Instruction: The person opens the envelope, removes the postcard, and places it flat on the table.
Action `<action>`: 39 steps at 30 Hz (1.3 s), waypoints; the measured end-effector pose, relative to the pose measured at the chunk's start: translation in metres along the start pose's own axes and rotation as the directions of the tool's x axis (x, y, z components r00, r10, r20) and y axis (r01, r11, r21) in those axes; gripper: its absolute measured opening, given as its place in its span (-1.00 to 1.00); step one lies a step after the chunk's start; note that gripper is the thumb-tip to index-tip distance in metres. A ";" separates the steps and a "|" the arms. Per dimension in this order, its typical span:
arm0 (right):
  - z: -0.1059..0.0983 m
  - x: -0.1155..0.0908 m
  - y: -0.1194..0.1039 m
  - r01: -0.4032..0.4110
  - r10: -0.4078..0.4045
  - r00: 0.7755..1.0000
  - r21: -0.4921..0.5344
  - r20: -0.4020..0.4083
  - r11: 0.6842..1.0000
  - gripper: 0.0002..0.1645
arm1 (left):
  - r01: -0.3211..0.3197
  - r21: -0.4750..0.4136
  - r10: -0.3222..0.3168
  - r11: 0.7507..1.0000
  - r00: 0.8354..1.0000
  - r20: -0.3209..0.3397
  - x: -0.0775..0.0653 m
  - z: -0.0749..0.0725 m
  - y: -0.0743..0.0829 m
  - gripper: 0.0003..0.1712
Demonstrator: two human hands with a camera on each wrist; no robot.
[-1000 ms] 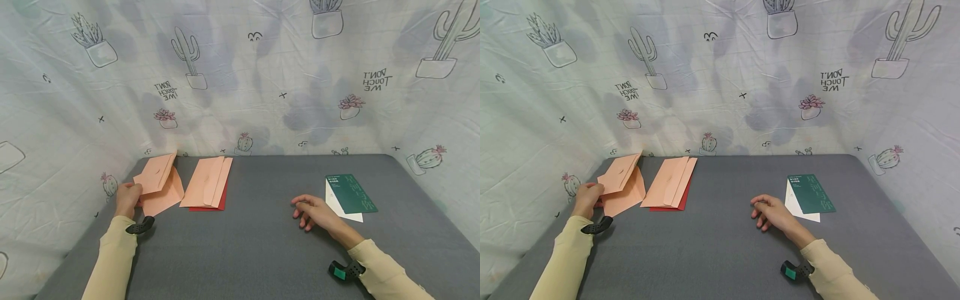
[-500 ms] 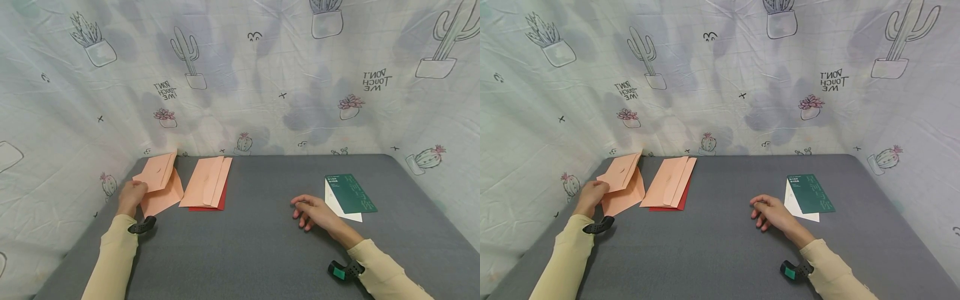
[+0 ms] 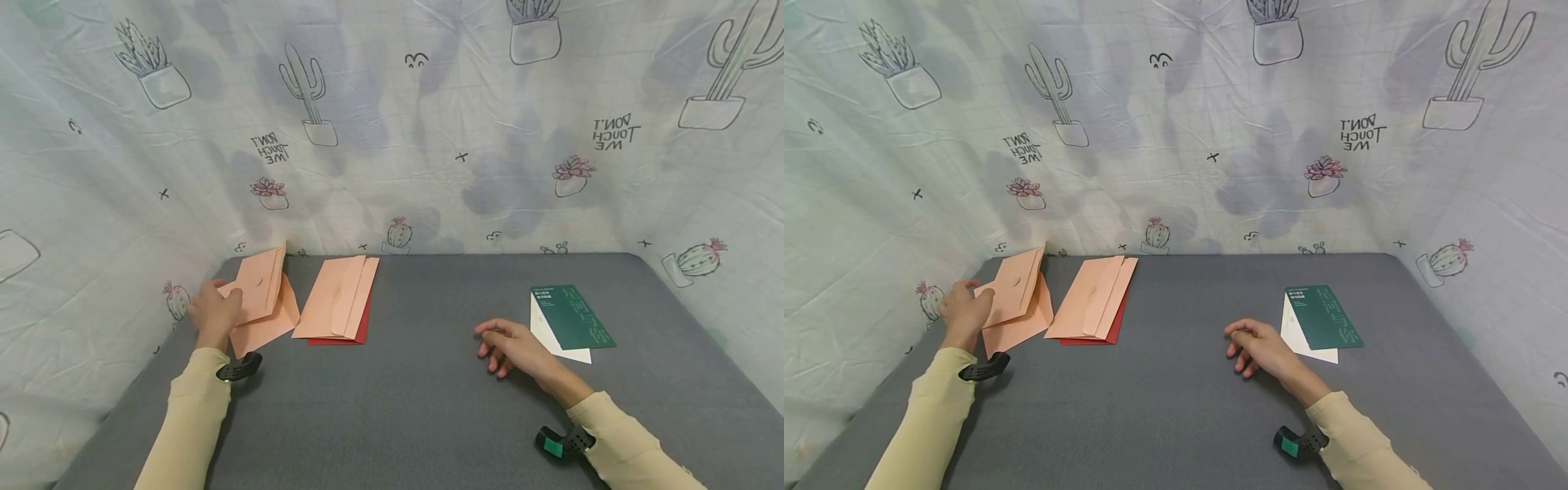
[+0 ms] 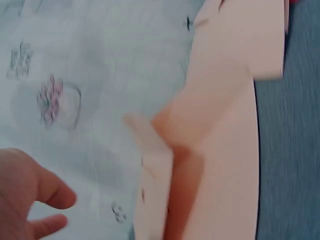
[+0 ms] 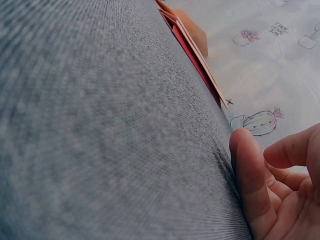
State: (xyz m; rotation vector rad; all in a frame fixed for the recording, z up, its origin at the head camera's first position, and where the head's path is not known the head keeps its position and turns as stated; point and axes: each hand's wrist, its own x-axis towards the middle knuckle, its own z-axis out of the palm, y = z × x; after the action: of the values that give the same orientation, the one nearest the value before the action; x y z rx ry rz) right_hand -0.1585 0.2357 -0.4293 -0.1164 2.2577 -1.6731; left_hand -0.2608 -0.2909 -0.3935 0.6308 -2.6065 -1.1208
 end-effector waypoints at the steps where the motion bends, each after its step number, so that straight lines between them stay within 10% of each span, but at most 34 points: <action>1: 0.000 0.000 0.000 0.001 -0.001 1.000 0.000 -0.001 1.000 -0.60 | -0.040 -0.030 0.039 0.999 0.999 -0.018 -0.003 0.000 0.005 -0.33; 7: 0.000 0.000 0.000 0.003 -0.003 1.000 0.001 -0.004 1.000 -0.60 | -0.232 -0.093 0.232 0.968 0.973 -0.016 -0.023 0.002 0.033 -0.42; 19: 0.001 0.000 0.001 -0.003 0.003 1.000 0.001 -0.008 1.000 -0.61 | -0.447 0.084 0.392 0.891 0.848 0.358 -0.064 0.043 0.060 -0.32; 29: 0.000 0.001 0.000 -0.004 0.003 1.000 -0.007 -0.005 1.000 -0.62 | -0.471 0.299 0.319 0.830 0.840 0.439 -0.085 0.070 0.058 0.25; 39: 0.000 0.000 0.000 -0.002 0.001 1.000 -0.007 -0.004 1.000 -0.62 | -0.462 0.336 0.272 0.821 0.833 0.481 -0.087 0.077 0.056 0.25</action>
State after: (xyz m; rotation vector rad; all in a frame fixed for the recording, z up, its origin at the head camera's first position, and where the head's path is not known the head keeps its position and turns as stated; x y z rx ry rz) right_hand -0.1587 0.2358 -0.4298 -0.1132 2.2659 -1.6662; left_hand -0.2293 -0.1667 -0.4084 -0.0957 -3.1911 -0.5794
